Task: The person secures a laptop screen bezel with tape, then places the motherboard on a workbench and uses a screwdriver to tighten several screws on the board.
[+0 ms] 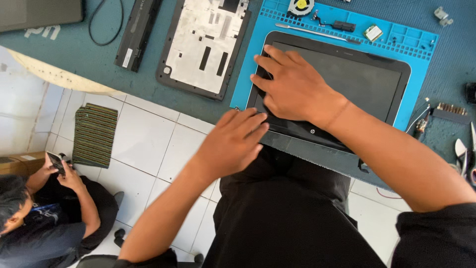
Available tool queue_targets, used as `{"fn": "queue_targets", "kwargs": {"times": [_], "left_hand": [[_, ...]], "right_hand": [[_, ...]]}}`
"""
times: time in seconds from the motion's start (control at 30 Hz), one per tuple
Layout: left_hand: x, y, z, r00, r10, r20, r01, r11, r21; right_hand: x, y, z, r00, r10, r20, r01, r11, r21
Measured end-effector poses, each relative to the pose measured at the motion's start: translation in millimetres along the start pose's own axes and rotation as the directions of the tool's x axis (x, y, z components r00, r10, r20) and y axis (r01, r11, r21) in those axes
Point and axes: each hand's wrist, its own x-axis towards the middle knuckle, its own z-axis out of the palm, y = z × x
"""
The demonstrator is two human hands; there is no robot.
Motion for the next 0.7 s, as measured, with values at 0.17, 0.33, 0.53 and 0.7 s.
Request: {"fn": "queue_targets", "kwargs": {"times": [0.17,0.33,0.53,0.7], "left_hand": [[15.1,23.0,34.1,0.97,0.081,-0.231,-0.044,0.986,0.163],[32.4,26.4,52.8,0.964,0.029,-0.265,0.008,0.99,0.137],[45.3,23.4,50.1,0.968,-0.118,-0.22,0.115,0.993,-0.029],[54.6,18.2,53.2,0.994,0.014,-0.105,0.004,0.986,0.165]], "right_hand": [[-64.5,-24.4,-37.7,0.989,0.027,-0.145,-0.001,0.985,0.175],[-134.3,-52.7,-37.2,0.989,0.125,-0.084,-0.124,0.992,0.022],[-138.7,-80.5,-51.3,0.982,0.15,-0.119,-0.159,0.985,-0.072],[-140.8,-86.1,-43.9,0.973,0.219,-0.078,-0.223,0.973,-0.053]]}}
